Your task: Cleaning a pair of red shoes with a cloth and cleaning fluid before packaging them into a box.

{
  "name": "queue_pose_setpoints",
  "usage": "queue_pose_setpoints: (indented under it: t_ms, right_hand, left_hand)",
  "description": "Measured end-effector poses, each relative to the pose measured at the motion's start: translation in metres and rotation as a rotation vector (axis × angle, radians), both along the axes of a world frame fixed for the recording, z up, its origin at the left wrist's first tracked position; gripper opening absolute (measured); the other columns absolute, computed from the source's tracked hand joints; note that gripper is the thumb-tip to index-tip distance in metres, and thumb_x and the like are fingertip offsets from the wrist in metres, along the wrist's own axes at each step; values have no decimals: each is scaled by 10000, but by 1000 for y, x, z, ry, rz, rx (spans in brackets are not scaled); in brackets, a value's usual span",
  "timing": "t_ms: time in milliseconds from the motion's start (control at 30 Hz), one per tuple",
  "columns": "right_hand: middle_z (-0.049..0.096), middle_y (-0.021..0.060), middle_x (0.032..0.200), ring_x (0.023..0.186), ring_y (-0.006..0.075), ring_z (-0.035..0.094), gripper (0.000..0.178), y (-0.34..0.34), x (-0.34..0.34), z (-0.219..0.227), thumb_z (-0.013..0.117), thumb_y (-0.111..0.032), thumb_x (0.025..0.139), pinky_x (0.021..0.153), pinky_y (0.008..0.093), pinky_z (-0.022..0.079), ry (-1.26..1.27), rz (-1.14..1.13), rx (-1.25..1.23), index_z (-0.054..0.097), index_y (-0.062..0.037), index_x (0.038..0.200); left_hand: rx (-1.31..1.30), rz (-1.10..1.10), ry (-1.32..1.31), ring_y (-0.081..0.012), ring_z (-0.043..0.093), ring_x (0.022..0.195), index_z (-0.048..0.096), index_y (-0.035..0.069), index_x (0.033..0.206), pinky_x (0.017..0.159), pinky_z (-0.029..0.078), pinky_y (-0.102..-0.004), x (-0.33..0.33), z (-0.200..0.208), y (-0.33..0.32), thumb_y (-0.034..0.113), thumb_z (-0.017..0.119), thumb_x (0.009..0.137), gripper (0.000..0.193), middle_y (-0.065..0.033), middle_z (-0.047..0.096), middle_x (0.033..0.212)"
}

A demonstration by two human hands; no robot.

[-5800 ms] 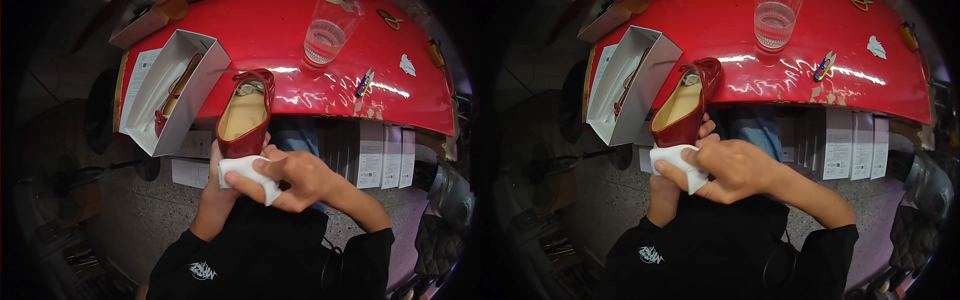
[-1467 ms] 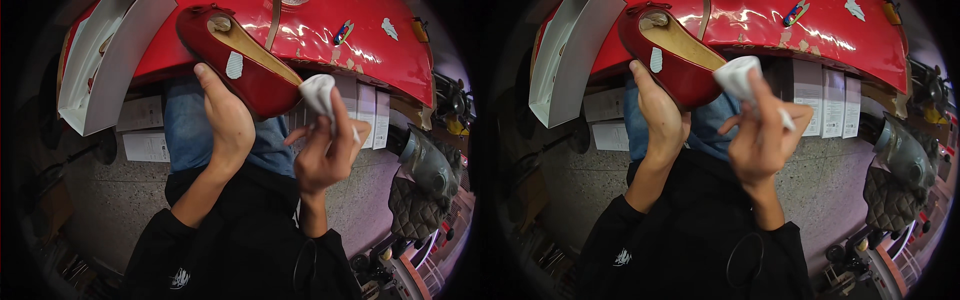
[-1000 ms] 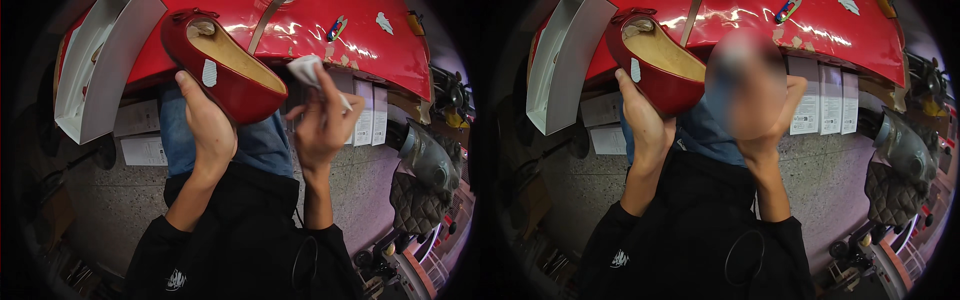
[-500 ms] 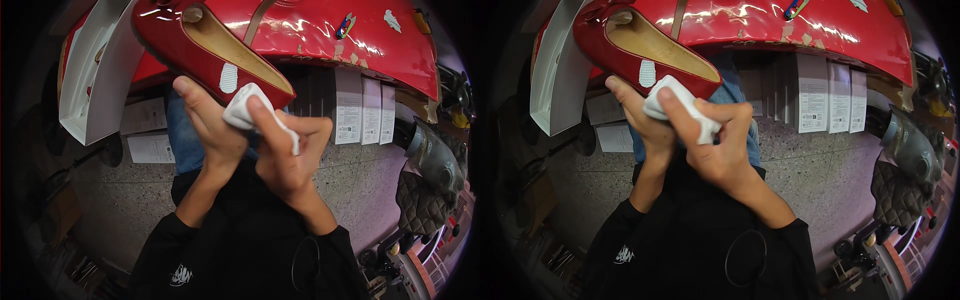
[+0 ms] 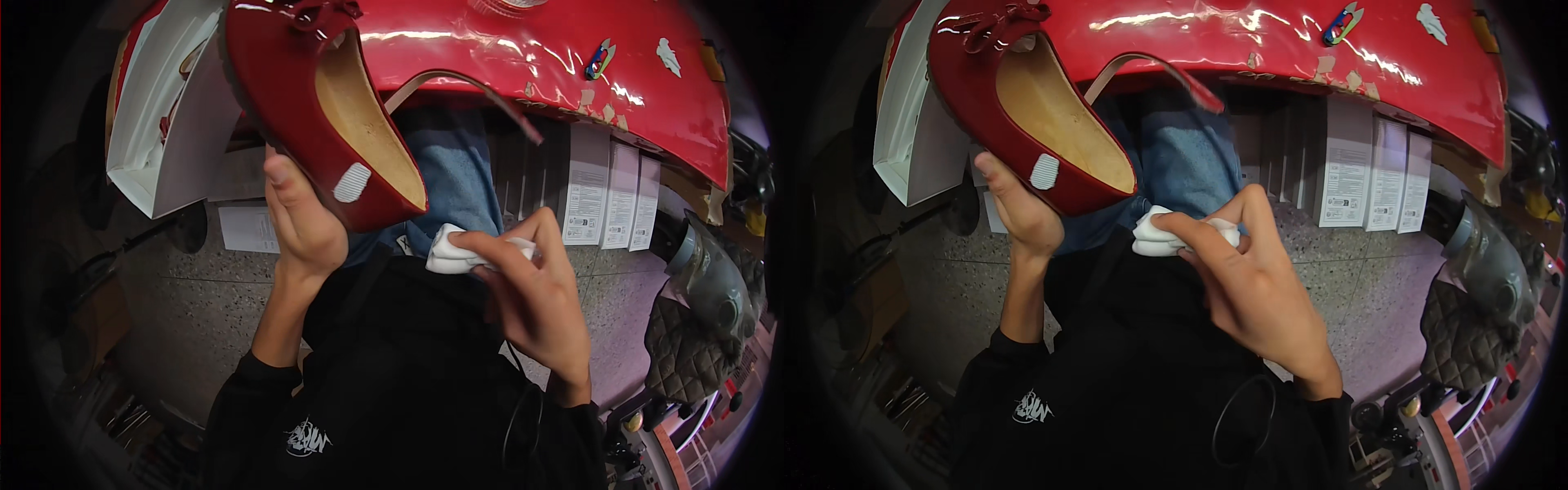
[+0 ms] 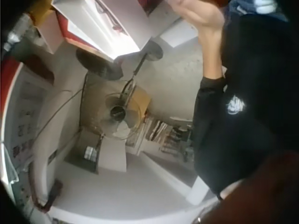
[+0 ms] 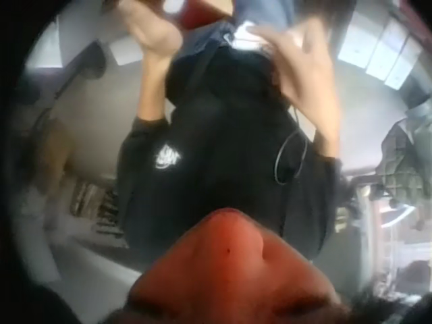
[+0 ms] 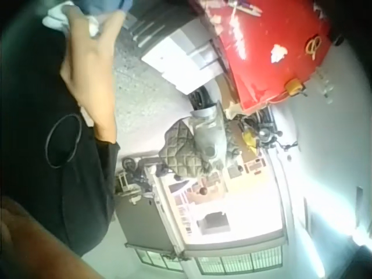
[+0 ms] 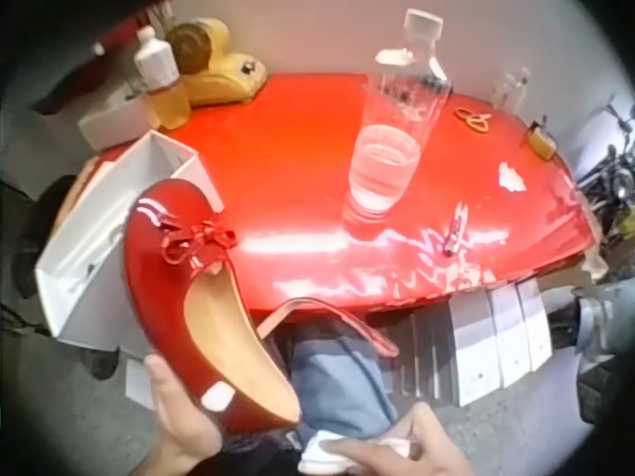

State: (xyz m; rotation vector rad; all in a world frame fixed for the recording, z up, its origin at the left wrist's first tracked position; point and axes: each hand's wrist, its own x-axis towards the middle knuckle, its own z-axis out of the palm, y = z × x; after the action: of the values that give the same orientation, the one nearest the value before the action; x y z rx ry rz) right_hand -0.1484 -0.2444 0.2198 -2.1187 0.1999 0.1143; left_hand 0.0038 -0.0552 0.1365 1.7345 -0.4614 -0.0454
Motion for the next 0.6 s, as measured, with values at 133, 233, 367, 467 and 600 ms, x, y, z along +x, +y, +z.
queue_pose_setpoints:
  t_ms: [133, 233, 367, 467, 600]
  right_hand:
    - [482, 114, 1044, 823, 183, 573, 493, 8, 37, -5, 649, 155, 862, 627, 290, 491, -285, -85, 52, 692, -76, 1296]
    - [479, 113, 1048, 830, 194, 583, 549, 12, 62, -39, 642, 151, 861, 625, 302, 496, -420, -1, -178, 654, -82, 1357]
    - [443, 88, 1023, 644, 119, 569, 524, 18, 25, -40, 584, 143, 899, 520, 256, 515, -120, 138, 349, 674, -97, 1355]
    - [468, 118, 1055, 604, 116, 606, 386, 7, 18, -30, 561, 146, 911, 476, 234, 531, -36, 290, 813, 714, 25, 1244]
    - [481, 248, 1162, 567, 125, 572, 239, -23, 49, -30, 539, 77, 919, 422, 232, 551, -293, 164, 884, 647, 82, 1132]
  left_hand:
    - [-13, -193, 269, -204, 633, 1139, 505, -66, 1388, 1017, 482, -336, 2, 18, 19, 515, 137, 1122, 738, -154, 641, 1259]
    - [-95, -229, 324, -218, 636, 1179, 496, -57, 1415, 1029, 492, -346, 6, 26, 24, 515, 166, 1124, 721, -172, 627, 1319]
    - [-170, -248, 557, -215, 621, 1224, 478, -42, 1447, 1072, 485, -365, 17, 25, 43, 515, 198, 1126, 701, -173, 614, 1359]
    - [-156, -254, 603, -214, 635, 1202, 477, -41, 1451, 1047, 503, -359, 11, 27, 44, 514, 205, 1127, 699, -168, 624, 1345]
    - [-219, -264, 733, -210, 628, 1211, 478, -43, 1455, 1053, 494, -342, 9, 24, 55, 513, 204, 1127, 702, -160, 632, 1336]
